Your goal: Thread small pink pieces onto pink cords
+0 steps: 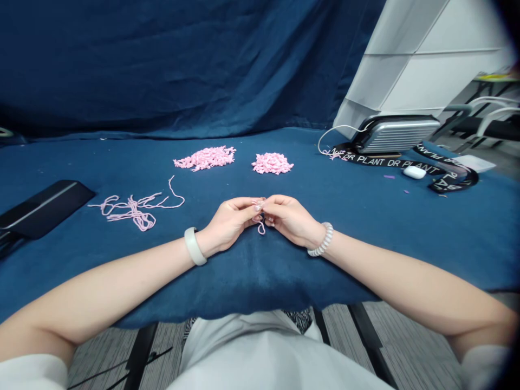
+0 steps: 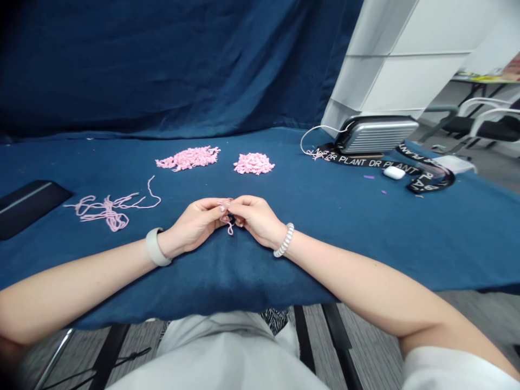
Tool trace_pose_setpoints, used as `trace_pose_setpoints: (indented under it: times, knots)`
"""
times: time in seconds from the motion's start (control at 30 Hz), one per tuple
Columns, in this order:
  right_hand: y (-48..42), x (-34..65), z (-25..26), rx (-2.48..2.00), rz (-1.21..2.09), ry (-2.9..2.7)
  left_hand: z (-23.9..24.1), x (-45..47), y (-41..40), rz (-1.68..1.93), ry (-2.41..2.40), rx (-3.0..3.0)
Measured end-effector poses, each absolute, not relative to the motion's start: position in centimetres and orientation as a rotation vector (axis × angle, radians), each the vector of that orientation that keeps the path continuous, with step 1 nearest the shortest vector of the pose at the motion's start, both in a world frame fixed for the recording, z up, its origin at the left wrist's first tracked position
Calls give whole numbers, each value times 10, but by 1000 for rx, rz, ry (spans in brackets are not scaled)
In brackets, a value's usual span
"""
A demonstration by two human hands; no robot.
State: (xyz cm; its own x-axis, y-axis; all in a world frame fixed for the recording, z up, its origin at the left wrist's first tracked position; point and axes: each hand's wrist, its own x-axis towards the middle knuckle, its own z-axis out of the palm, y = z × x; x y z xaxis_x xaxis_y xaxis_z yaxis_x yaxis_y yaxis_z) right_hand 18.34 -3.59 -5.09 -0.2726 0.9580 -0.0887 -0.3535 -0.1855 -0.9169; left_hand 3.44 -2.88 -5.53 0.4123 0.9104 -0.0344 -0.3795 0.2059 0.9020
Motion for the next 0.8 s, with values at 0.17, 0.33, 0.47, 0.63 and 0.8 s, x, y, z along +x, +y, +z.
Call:
trace_pose_setpoints:
  times: [0.17, 0.33, 0.47, 0.63, 0.8]
  knots:
    - [-35, 185, -51, -924, 1644, -1078, -55, 36, -30, 1019, 691, 963]
    - [-37, 182, -51, -1039, 1460, -1172, -55, 36, -31, 1058, 705, 990]
    - [-39, 178, -51, -1049, 1412, -1189, -55, 34, -32, 1044, 676, 1006]
    - [-35, 183, -51, -951, 1457, -1170, -52, 32, -30, 1042, 650, 940]
    - [-29, 192, -46, -1028, 1420, -1276, -49, 28, -28, 1086, 735, 916]
